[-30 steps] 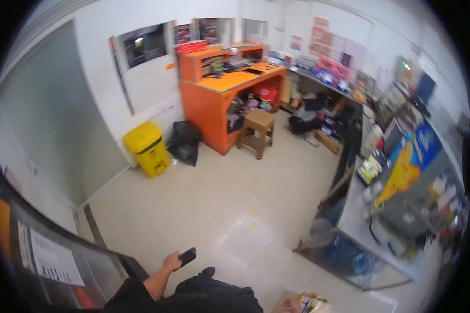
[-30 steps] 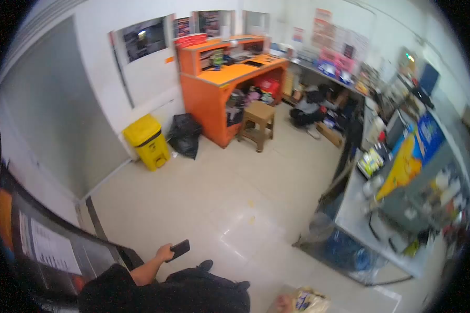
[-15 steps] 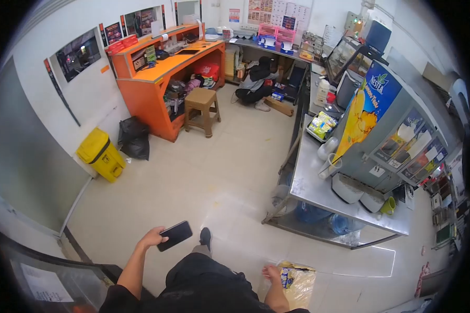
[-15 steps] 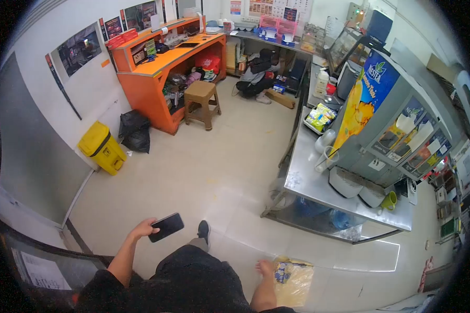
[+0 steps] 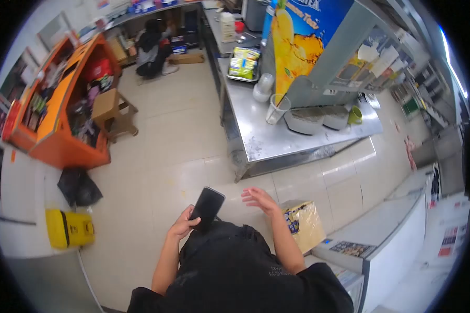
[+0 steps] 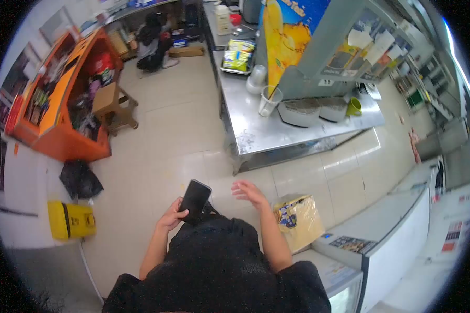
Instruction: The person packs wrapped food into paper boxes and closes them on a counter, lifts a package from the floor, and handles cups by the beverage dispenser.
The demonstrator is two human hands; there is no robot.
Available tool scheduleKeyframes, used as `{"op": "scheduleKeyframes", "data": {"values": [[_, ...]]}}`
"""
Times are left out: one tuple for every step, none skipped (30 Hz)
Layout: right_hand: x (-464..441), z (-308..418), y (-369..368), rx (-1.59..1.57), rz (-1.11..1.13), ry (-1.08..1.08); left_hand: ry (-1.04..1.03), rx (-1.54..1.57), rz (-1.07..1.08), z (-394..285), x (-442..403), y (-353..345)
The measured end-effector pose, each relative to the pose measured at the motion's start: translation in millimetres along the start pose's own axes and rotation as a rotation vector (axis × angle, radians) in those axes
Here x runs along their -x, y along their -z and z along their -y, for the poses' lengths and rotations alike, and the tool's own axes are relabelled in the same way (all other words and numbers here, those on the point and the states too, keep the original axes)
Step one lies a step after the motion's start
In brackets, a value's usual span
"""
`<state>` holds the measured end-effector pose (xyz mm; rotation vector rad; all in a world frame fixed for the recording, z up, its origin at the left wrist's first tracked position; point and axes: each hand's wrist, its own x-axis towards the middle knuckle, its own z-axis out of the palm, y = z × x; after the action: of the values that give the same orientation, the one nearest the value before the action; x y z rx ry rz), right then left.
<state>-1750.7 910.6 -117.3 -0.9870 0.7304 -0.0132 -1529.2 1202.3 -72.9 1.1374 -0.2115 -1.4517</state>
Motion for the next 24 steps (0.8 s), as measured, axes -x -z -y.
{"op": "scheduleKeyframes", "data": {"values": [[-14.8, 13.9, 2.9, 0.057, -0.034, 0.013, -0.032, -0.002, -0.037, -7.3, -16.0, 17.5], [-34.0, 24.9, 11.4, 0.064, -0.084, 0.031, -0.061, 0.004, -0.081, -11.4, -25.7, 32.1], [-47.6, 31.4, 20.3, 0.072, -0.13, 0.033, -0.104, 0.01, -0.086, -23.4, -32.4, 41.4], [-57.0, 44.5, 29.1, 0.078, -0.216, 0.058, -0.087, 0.056, -0.117, -33.3, -33.7, 47.6], [-67.9, 58.1, 36.7, 0.088, -0.294, 0.094, -0.082, 0.095, -0.151, -45.0, -34.9, 55.7], [-71.9, 76.5, 37.3, 0.051, -0.37, 0.131, -0.111, 0.103, -0.137, -41.0, -40.0, 76.5], [-78.5, 100.2, 40.2, 0.018, -0.444, 0.181, -0.127, 0.167, -0.153, -48.1, -39.8, 84.0], [-94.6, 114.6, 50.9, 0.033, -0.533, 0.229, -0.142, 0.233, -0.169, -53.5, -37.3, 87.7], [-110.9, 122.1, 63.2, 0.049, -0.621, 0.266, -0.152, 0.304, -0.191, -55.2, -34.3, 91.3], [-123.6, 127.5, 74.1, 0.066, -0.706, 0.302, -0.224, 0.272, -0.186, -54.6, -36.8, 96.8], [-133.6, 132.7, 80.2, 0.072, -0.751, 0.318, -0.191, 0.374, -0.197, -46.0, -39.1, 112.1], [-146.7, 139.8, 83.9, 0.076, -0.788, 0.337, -0.166, 0.474, -0.211, -33.8, -43.5, 133.6], [-164.7, 151.8, 89.3, 0.081, -0.818, 0.364, -0.152, 0.574, -0.224, -35.5, -51.0, 149.1], [-181.6, 157.9, 96.5, 0.181, -0.924, 0.448, -0.19, 0.495, -0.274, -46.0, -56.8, 144.5], [-199.9, 158.9, 105.3, 0.283, -1.02, 0.536, -0.191, 0.509, -0.271, -57.6, -66.8, 146.2], [-222.2, 159.5, 118.9, 0.245, -1.093, 0.588, -0.193, 0.528, -0.274, -67.6, -73.3, 147.3], [-241.8, 161.7, 129.2, 0.212, -1.16, 0.636, -0.196, 0.556, -0.281, -73.9, -78.2, 145.8], [-251.4, 170.0, 129.6, 0.235, -1.15, 0.659, -0.239, 0.517, -0.231, -85.9, -89.7, 147.5], [-258.2, 179.4, 127.0, 0.253, -1.146, 0.687, -0.266, 0.506, -0.214, -103.3, -103.0, 146.0], [-267.9, 186.3, 120.7, 0.214, -1.114, 0.718, -0.281, 0.493, -0.201, -124.0, -113.3, 143.0], [-274.9, 191.0, 114.6, 0.177, -1.088, 0.733, -0.283, 0.482, -0.193, -139.3, -120.8, 140.6], [-277.2, 196.3, 102.9, 0.127, -1.09, 0.74, -0.294, 0.508, -0.199, -153.9, -130.2, 138.3], [-277.8, 199.0, 92.3, 0.239, -1.078, 0.694, -0.3, 0.527, -0.203, -171.3, -143.3, 136.1], [-280.2, 200.4, 82.7, 0.343, -1.067, 0.652, -0.306, 0.538, -0.203, -182.3, -152.2, 133.9]]}}
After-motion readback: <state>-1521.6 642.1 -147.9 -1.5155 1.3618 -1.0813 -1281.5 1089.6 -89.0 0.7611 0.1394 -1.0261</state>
